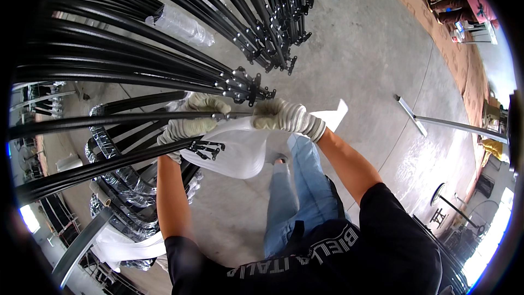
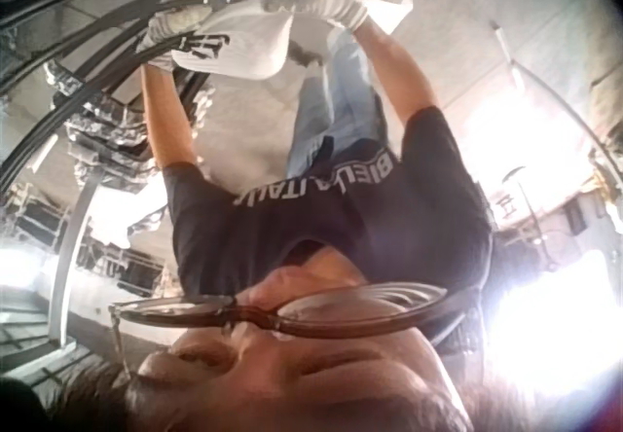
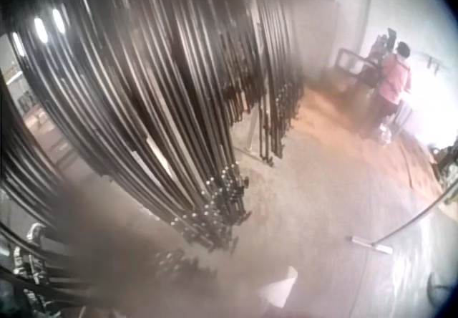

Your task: The person bundles together a group of hanging metal rods using a piece of white padding and clear plastic wrap.

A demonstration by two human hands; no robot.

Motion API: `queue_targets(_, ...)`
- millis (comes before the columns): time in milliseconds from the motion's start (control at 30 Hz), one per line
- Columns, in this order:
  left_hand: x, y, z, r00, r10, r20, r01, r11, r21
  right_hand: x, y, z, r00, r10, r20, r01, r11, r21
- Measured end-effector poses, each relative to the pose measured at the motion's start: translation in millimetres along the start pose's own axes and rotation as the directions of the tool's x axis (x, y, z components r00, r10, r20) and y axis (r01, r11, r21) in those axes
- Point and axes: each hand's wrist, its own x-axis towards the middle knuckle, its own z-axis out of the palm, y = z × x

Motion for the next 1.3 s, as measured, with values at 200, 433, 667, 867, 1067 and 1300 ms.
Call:
queue_targets(200,-7.9,25.2,26.9,0.990,-0.127,0.062,0.131,0.989,-0.063,-1.7,-0.4,7.7,0.998,0.023,-0.061,-0.027,0.997,-0.067)
queue_targets(433,-7.6,18.6,20.6,0.992,-0.095,0.084,0.079,0.981,0.177,-10.9,-2.9,22.2,0.987,0.097,-0.128,-0.087,0.993,0.081)
queue_targets(667,-8.2,2.8,8.4,0.985,-0.057,0.163,-0.023,0.891,0.453,-12.6,-12.7,39.6,0.936,-0.091,-0.339,-0.036,0.936,-0.351)
queue_targets(867,-4.9,7.3,16.7,0.977,0.084,0.198,-0.192,0.754,0.628,-3.1,-7.1,49.2,0.984,0.102,-0.143,-0.142,0.942,-0.303)
queue_targets(1067,-2.6,-8.6,1.7,0.955,0.159,0.251,-0.296,0.490,0.820,-3.8,-20.7,61.8,0.982,0.179,0.058,-0.126,0.855,-0.503)
queue_targets(1300,-20.7,9.2,1.4,0.959,0.157,0.234,-0.281,0.597,0.751,-35.1,-20.0,72.4,0.994,-0.023,-0.108,0.008,0.991,-0.133)
